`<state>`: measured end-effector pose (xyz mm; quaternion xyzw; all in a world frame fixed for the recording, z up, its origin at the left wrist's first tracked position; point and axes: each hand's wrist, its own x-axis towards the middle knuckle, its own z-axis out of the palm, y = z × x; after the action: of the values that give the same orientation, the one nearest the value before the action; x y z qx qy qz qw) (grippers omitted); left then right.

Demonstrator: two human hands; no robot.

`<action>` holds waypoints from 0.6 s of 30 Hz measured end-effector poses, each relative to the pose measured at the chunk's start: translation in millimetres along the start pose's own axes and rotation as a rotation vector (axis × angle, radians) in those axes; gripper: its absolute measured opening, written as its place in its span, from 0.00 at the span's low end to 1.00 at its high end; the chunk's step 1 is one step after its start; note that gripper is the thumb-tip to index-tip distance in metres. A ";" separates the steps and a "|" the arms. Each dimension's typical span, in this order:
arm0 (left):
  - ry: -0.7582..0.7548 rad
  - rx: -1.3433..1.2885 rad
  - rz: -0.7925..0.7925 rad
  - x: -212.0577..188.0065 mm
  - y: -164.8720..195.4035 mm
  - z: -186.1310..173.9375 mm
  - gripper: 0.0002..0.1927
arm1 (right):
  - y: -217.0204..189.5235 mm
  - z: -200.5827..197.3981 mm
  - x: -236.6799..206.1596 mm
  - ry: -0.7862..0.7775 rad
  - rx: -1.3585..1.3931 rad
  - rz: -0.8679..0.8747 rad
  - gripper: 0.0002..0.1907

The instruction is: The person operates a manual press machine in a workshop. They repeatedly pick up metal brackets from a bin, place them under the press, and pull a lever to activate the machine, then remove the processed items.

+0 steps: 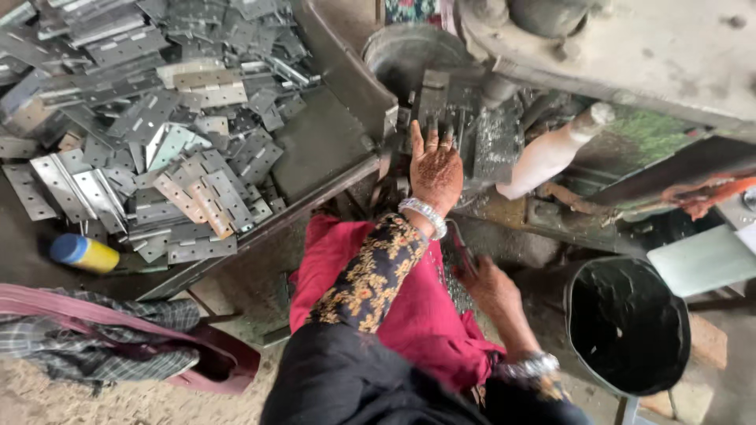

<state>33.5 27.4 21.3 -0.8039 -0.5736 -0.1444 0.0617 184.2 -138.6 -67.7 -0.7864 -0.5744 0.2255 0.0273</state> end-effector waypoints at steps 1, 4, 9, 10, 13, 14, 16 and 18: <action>-0.053 0.025 -0.016 6.0 0.2 -4.5 0.21 | 3.9 -7.3 5.3 0.054 0.072 -0.080 0.27; -0.137 0.061 -0.049 18.0 5.4 -11.6 0.20 | 14.1 -10.1 9.1 0.137 0.239 -0.248 0.24; 0.013 -0.002 -0.060 12.2 2.8 -4.2 0.22 | 9.2 19.9 1.7 0.157 0.124 -0.087 0.26; 0.025 0.009 -0.067 9.6 -0.5 -2.1 0.22 | 6.6 21.6 3.6 0.086 0.129 -0.103 0.26; 0.121 -0.032 -0.077 15.2 -0.8 0.7 0.24 | 12.0 5.5 15.4 0.013 0.105 -0.103 0.28; 0.156 -0.045 -0.096 20.9 -0.9 0.5 0.25 | 16.4 -1.2 18.9 0.046 0.079 -0.114 0.30; -0.014 0.019 -0.110 34.0 3.3 0.1 0.22 | 24.2 -4.3 19.7 0.183 0.075 -0.232 0.28; -0.035 0.033 -0.114 41.8 6.1 0.4 0.21 | 28.1 6.1 15.4 0.445 0.141 -0.485 0.22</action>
<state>51.9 63.3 34.0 -0.7712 -0.6219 -0.1240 0.0567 210.5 -135.2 -86.6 -0.6530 -0.7076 0.0744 0.2594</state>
